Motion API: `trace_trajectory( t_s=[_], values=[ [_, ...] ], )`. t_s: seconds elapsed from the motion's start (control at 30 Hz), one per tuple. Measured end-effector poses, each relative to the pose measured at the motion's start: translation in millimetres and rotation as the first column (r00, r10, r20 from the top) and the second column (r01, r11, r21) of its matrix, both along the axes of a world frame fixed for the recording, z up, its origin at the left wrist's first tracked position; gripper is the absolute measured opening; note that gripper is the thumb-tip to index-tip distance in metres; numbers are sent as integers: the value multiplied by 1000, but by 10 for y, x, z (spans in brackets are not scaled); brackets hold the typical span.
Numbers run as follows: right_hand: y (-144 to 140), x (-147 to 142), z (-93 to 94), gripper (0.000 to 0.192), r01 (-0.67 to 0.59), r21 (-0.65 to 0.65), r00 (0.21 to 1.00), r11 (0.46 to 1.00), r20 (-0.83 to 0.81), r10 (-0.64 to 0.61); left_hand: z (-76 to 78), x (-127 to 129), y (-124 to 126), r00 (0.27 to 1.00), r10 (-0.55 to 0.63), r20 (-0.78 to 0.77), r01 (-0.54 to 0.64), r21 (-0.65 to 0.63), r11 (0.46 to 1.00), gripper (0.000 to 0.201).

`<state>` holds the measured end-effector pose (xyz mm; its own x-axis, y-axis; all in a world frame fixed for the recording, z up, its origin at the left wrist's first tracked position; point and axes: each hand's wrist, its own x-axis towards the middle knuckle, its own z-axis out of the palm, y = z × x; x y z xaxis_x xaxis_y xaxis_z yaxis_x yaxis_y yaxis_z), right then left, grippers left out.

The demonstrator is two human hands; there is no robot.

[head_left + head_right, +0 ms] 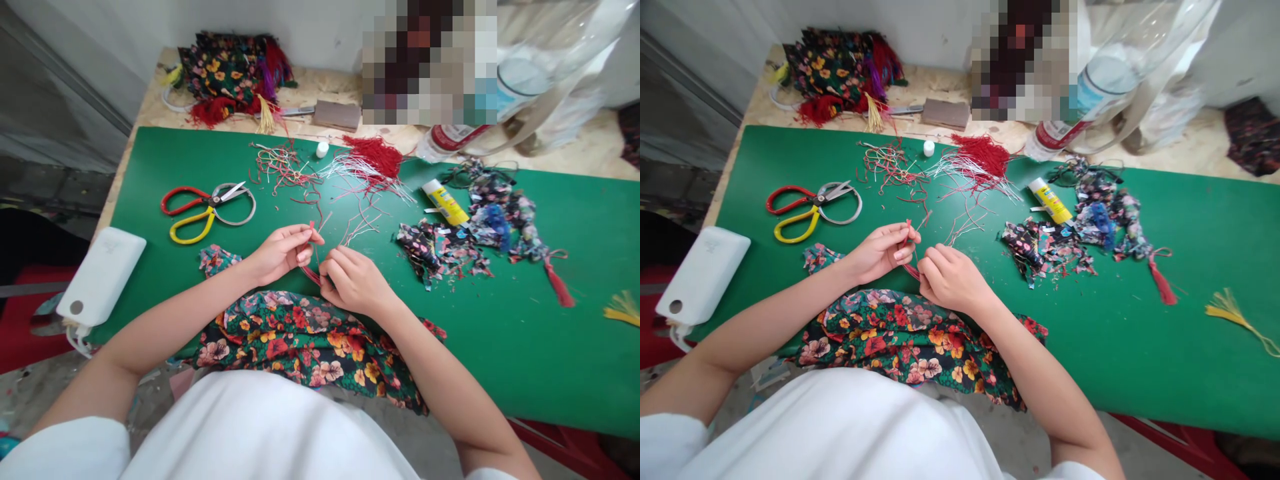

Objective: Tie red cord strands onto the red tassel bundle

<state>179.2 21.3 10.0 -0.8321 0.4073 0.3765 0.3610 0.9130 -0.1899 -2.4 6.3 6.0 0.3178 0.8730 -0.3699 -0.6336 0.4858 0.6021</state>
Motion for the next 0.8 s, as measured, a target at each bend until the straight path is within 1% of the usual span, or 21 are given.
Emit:
trace_trajectory(
  t_s=[0.23, 0.4, 0.47, 0.5, 0.53, 0.57, 0.6, 0.63, 0.67, 0.73, 0.8],
  values=[
    [-26, 4, 20, 16, -120, 24, 993, 992, -8, 121, 10, 4, 0, 1000, -4, -6, 4, 10, 1000, 10],
    [-34, 14, 27, 15, -164, -27, 986, 986, -28, 164, 29, 8, -1, 999, -16, -38, 17, 15, 1000, 12],
    [-34, 21, 25, 13, -143, -92, 987, 985, -89, 135, 35, 6, -5, 997, -44, -65, 46, 31, 998, 15],
    [-33, 25, 22, 11, -100, -143, 987, 985, -141, 80, 39, 6, -8, 995, -64, -80, 68, 41, 997, 16],
    [-32, 28, 16, 9, -36, -208, 980, 978, -201, -6, 42, 5, -12, 992, -88, -95, 93, 51, 994, 18],
    [-30, 31, 9, 7, 37, -285, 960, 958, -256, -113, 45, 6, -15, 987, -112, -111, 120, 61, 991, 20],
    [-27, 32, 0, 5, 103, -369, 927, 924, -300, -224, 49, 8, -18, 983, -136, -126, 146, 72, 987, 21],
    [-23, 31, -11, 5, 149, -454, 890, 879, -325, -319, 53, 11, -20, 978, -156, -141, 168, 83, 982, 23],
    [-18, 29, -23, 9, 168, -531, 860, 831, -333, -387, 55, 16, -22, 973, -171, -157, 187, 95, 978, 24],
    [-9, 17, -49, 16, 148, -650, 832, 745, -326, -449, 57, 26, -24, 962, -191, -194, 216, 116, 969, 27],
    [-4, -3, -74, 20, 112, -721, 824, 684, -318, -470, 49, 33, -26, 952, -204, -229, 237, 131, 963, 28]
  ],
)
